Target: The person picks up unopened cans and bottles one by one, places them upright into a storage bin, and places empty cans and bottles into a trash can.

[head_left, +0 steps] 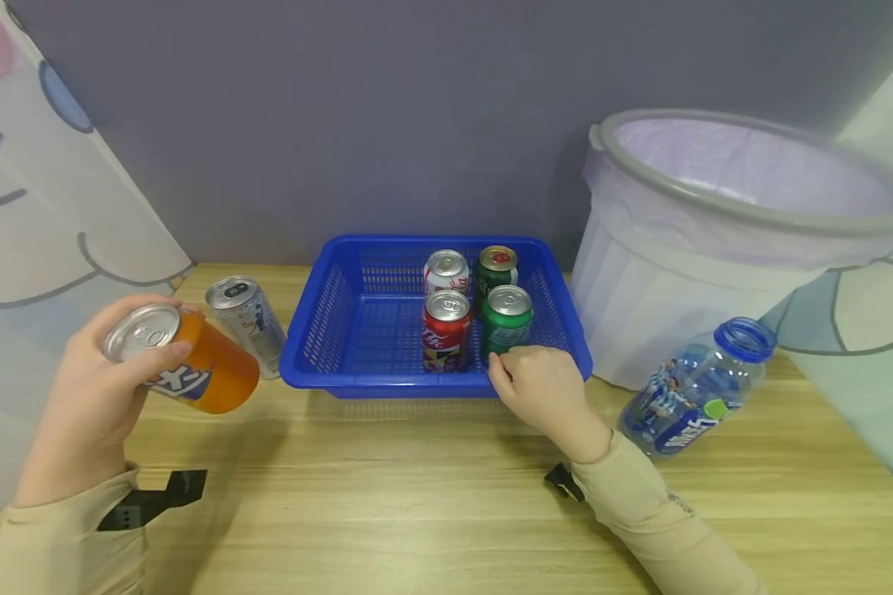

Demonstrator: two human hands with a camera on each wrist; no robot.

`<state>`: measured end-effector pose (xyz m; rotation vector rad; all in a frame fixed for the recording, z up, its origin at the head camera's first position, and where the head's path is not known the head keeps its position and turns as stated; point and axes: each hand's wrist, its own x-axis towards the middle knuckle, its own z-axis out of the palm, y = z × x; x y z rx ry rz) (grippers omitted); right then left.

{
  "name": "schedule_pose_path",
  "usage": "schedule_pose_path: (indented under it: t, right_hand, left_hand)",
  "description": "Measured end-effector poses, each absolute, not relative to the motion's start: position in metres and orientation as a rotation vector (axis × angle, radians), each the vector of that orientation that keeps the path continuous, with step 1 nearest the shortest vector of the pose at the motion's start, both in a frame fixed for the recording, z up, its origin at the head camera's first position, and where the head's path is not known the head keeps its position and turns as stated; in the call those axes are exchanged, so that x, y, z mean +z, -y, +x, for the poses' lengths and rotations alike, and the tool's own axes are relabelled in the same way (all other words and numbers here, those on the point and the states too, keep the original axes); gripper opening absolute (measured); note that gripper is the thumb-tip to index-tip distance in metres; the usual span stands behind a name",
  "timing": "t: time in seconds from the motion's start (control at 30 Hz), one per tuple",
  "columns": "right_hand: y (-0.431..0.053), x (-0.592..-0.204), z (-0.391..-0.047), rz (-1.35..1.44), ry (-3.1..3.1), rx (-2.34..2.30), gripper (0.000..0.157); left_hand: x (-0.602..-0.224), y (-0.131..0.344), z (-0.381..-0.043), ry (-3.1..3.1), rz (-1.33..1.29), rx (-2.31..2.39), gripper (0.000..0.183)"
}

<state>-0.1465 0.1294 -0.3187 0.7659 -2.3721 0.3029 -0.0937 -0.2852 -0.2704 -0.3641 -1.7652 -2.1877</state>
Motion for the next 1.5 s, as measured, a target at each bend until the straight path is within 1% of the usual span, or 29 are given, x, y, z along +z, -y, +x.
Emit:
schedule_pose_path:
  t: [0.7,0.93,1.2,1.5]
  right_hand:
    - [-0.128,-0.319,-0.146,0.765,2.366,0.304,0.048]
    - [-0.129,-0.32,-0.146,0.768,2.351,0.296,0.049]
    - [-0.128,-0.32,-0.145,0.763,2.368,0.304,0.049]
    - [-0.129,-0.321,-0.147,0.769,2.349,0.299,0.048]
  left_hand:
    - [-0.244,0.259,-0.099,1.82,-0.394,-2.14,0.039]
    - [-0.24,0.243,-0.104,1.898,-0.287,-2.095,0.036]
    - [-0.224,0.223,-0.112,2.104,-0.194,-1.932,0.029]
    - [-0.206,0.208,-0.127,2.444,-0.061,-1.678,0.029]
